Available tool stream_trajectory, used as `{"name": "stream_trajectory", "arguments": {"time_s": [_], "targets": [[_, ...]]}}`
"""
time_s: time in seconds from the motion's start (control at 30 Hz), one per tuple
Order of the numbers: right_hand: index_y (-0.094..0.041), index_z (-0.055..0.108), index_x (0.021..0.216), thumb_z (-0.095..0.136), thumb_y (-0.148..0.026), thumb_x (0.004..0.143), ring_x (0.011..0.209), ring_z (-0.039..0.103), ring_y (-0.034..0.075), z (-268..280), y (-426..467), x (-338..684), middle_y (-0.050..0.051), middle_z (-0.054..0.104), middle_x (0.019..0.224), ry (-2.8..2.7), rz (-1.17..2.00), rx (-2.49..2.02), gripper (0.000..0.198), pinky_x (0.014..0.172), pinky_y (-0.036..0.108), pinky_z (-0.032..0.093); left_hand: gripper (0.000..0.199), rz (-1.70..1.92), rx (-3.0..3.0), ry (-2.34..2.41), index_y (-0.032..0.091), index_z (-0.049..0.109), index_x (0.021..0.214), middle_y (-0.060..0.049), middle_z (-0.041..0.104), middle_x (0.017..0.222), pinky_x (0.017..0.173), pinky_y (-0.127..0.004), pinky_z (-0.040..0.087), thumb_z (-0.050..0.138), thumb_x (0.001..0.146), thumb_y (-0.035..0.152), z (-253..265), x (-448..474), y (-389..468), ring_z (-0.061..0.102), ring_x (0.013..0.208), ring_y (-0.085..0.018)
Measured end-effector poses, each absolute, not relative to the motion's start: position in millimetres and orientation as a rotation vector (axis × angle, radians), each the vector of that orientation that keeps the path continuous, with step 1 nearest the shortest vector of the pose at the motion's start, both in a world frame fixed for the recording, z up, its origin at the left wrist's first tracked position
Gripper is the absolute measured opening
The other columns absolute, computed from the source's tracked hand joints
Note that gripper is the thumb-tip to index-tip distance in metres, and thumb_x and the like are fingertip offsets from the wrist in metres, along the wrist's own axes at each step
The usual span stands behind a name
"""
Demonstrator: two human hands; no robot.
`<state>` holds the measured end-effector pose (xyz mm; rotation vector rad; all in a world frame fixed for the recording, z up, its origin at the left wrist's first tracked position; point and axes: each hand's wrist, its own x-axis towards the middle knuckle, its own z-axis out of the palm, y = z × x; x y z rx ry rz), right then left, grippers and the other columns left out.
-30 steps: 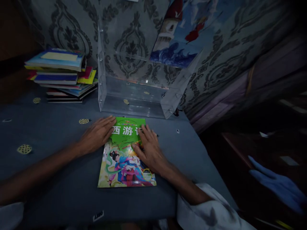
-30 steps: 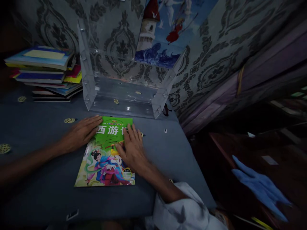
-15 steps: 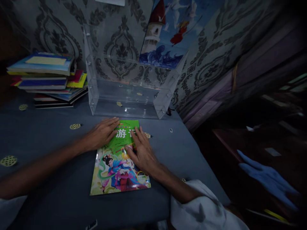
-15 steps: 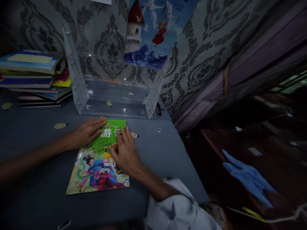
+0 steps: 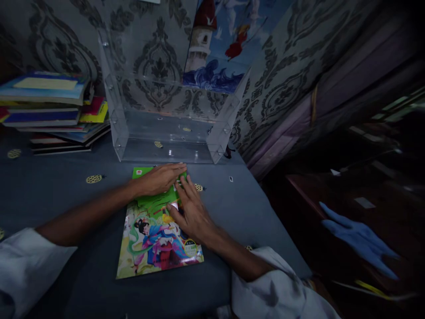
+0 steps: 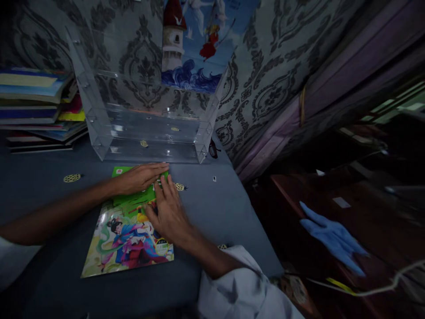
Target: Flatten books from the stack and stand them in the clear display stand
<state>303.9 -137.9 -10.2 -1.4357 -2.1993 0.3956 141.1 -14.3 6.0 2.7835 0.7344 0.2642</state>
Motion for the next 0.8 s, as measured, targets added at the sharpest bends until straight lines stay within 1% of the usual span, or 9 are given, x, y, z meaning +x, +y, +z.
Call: {"name": "stream_trajectory", "arguments": {"time_s": [0.07, 0.2, 0.3, 0.37, 0.5, 0.6, 0.7, 0.8], "targets": [[-0.003, 0.039, 0.152, 0.049, -0.046, 0.099, 0.155, 0.011, 0.034, -11, -138, 305, 0.025, 0.027, 0.162, -2.207, 0.409, -1.433, 0.068, 0.122, 0.059, 0.024, 0.05, 0.267, 2.79, 0.737, 0.01, 0.043, 0.148, -0.012, 0.045, 0.156, 0.12, -0.033, 0.03, 0.035, 0.1, 0.02, 5, 142, -13, 0.038, 0.146, -0.017], [-0.008, 0.037, 0.153, 0.047, -0.047, 0.1, 0.155, 0.014, 0.032, -11, -139, 309, 0.022, 0.028, 0.163, -2.197, 0.419, -1.421, 0.067, 0.122, 0.06, 0.025, 0.05, 0.271, 2.821, 0.738, 0.012, 0.044, 0.148, -0.012, 0.042, 0.157, 0.122, -0.037, 0.028, 0.032, 0.1, 0.02, 4, 141, -16, 0.035, 0.148, -0.018], [-0.004, 0.039, 0.151, 0.045, -0.047, 0.101, 0.154, 0.017, 0.032, -9, -143, 311, 0.024, 0.03, 0.161, -2.187, 0.43, -1.429, 0.067, 0.123, 0.058, 0.025, 0.049, 0.264, 2.827, 0.732, 0.011, 0.044, 0.148, -0.013, 0.04, 0.158, 0.122, -0.039, 0.027, 0.029, 0.102, 0.022, 6, 139, -22, 0.034, 0.149, -0.019], [-0.004, 0.04, 0.151, 0.043, -0.048, 0.101, 0.154, 0.02, 0.031, -8, -147, 313, 0.024, 0.032, 0.16, -2.176, 0.444, -1.432, 0.067, 0.123, 0.056, 0.026, 0.049, 0.272, 2.824, 0.72, 0.011, 0.045, 0.147, -0.013, 0.041, 0.158, 0.123, -0.039, 0.027, 0.028, 0.103, 0.024, 8, 138, -27, 0.034, 0.149, -0.019], [-0.011, 0.038, 0.154, 0.04, -0.045, 0.103, 0.153, 0.023, 0.026, -6, -157, 317, 0.017, 0.034, 0.161, -2.153, 0.469, -1.435, 0.062, 0.124, 0.054, 0.027, 0.049, 0.286, 2.809, 0.654, 0.013, 0.047, 0.147, -0.011, 0.044, 0.156, 0.122, -0.04, 0.03, 0.029, 0.103, 0.025, 12, 136, -39, 0.037, 0.148, -0.02], [-0.01, 0.039, 0.153, 0.039, -0.042, 0.103, 0.153, 0.025, 0.025, -6, -166, 320, 0.017, 0.034, 0.161, -2.15, 0.496, -1.439, 0.059, 0.124, 0.051, 0.027, 0.049, 0.3, 2.808, 0.608, 0.013, 0.048, 0.146, -0.011, 0.044, 0.156, 0.121, -0.041, 0.033, 0.031, 0.102, 0.025, 14, 134, -48, 0.039, 0.146, -0.021], [-0.01, 0.04, 0.152, 0.037, -0.041, 0.103, 0.152, 0.027, 0.024, -2, -176, 322, 0.016, 0.035, 0.161, -2.138, 0.565, -1.429, 0.058, 0.124, 0.049, 0.028, 0.048, 0.292, 2.802, 0.563, 0.009, 0.05, 0.144, -0.014, 0.045, 0.155, 0.12, -0.04, 0.035, 0.032, 0.103, 0.026, 16, 133, -57, 0.041, 0.145, -0.022], [-0.015, 0.038, 0.154, 0.035, -0.042, 0.105, 0.152, 0.028, 0.023, 3, -189, 324, 0.012, 0.035, 0.162, -2.121, 0.631, -1.428, 0.056, 0.124, 0.049, 0.029, 0.047, 0.301, 2.786, 0.535, 0.013, 0.051, 0.144, -0.011, 0.047, 0.155, 0.12, -0.041, 0.036, 0.032, 0.103, 0.027, 18, 132, -67, 0.043, 0.144, -0.021]]}}
